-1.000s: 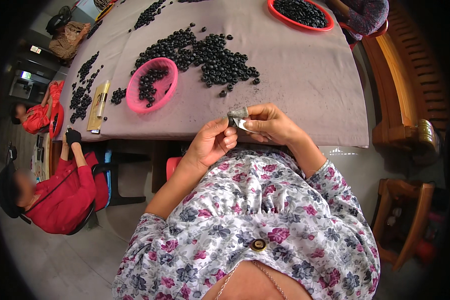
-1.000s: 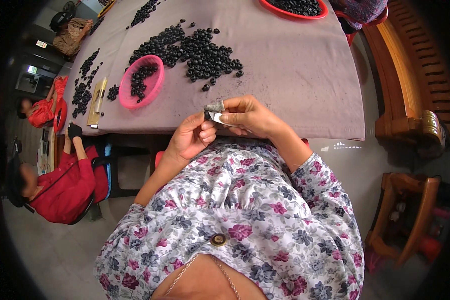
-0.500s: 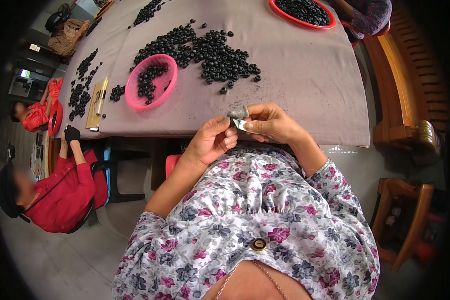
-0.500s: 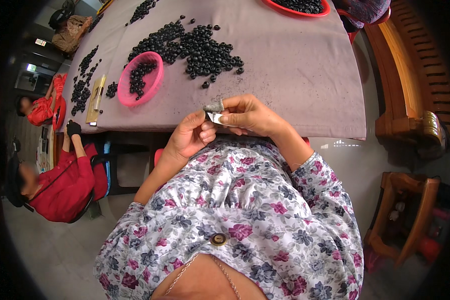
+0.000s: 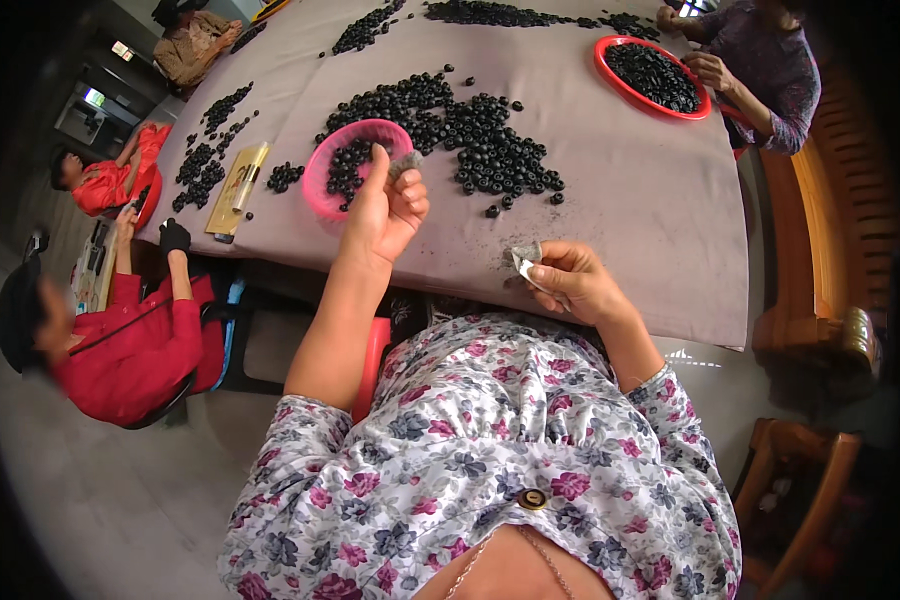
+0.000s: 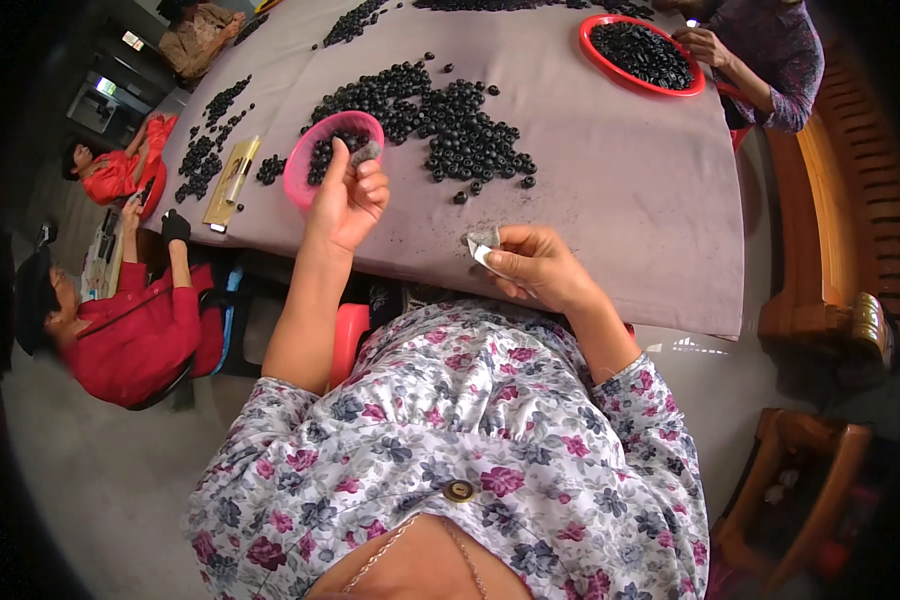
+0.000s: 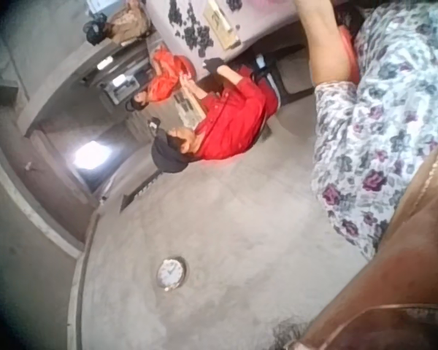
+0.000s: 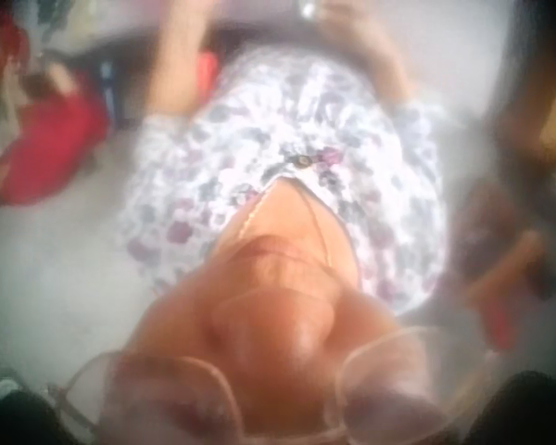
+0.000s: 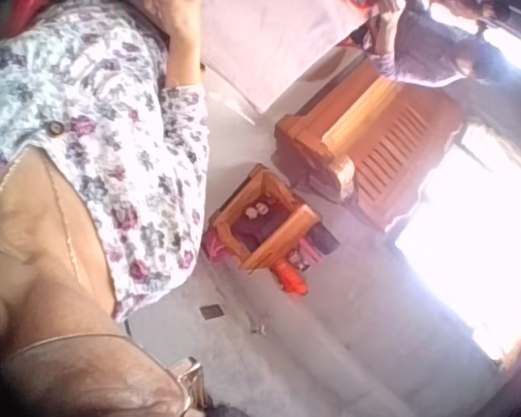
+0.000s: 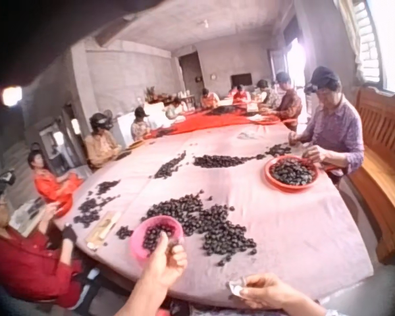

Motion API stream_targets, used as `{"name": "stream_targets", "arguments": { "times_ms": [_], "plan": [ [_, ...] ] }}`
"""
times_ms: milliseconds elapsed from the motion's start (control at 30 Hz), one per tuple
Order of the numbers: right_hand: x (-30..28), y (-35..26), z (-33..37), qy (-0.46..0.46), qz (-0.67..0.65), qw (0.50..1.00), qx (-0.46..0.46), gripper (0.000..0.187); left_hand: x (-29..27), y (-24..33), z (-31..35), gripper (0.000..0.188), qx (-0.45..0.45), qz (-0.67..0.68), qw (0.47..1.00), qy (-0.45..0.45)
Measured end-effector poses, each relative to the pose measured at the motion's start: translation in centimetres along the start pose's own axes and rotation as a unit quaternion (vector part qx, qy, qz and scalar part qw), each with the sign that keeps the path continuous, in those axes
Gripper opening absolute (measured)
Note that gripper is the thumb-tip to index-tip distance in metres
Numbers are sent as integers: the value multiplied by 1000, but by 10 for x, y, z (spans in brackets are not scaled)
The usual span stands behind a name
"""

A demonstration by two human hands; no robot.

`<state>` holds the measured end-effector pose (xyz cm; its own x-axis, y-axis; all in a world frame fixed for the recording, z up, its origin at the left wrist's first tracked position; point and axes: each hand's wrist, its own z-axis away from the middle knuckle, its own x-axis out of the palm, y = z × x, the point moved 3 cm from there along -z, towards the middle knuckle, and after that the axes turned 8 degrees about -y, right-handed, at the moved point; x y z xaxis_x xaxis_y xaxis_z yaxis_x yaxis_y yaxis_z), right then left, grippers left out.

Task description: The person sits at a table and repeatedly picks up small black beads from a pile, wipes each one individually with a small white cloth, and places the bead back on the table. The process is repetitive and involves handling the beads one at a time.

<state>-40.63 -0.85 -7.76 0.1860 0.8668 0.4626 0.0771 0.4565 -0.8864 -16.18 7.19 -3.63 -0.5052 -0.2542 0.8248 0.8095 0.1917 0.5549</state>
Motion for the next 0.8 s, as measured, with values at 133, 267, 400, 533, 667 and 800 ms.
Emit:
{"name": "stream_targets", "arguments": {
  "times_ms": [133,267,400,533,667,800],
  "plan": [
    [3,-2,0,8,-42,999,2,13,-15,-30,-4,25,33,-342,939,7],
    [-2,3,0,10,-33,999,-4,14,-15,-52,-13,16,122,-642,757,-9],
    [-1,0,1,7,-19,1000,-4,14,3,-60,-21,22,142,-771,620,-24],
    [4,-3,1,13,-18,1000,3,14,13,-65,-22,26,114,-823,556,-27],
    [1,-1,0,7,7,1000,3,15,15,-75,-11,23,134,-831,538,-50],
    [0,-2,0,0,18,1000,-5,15,0,-77,-5,19,158,-769,616,-61]
  ]
}}
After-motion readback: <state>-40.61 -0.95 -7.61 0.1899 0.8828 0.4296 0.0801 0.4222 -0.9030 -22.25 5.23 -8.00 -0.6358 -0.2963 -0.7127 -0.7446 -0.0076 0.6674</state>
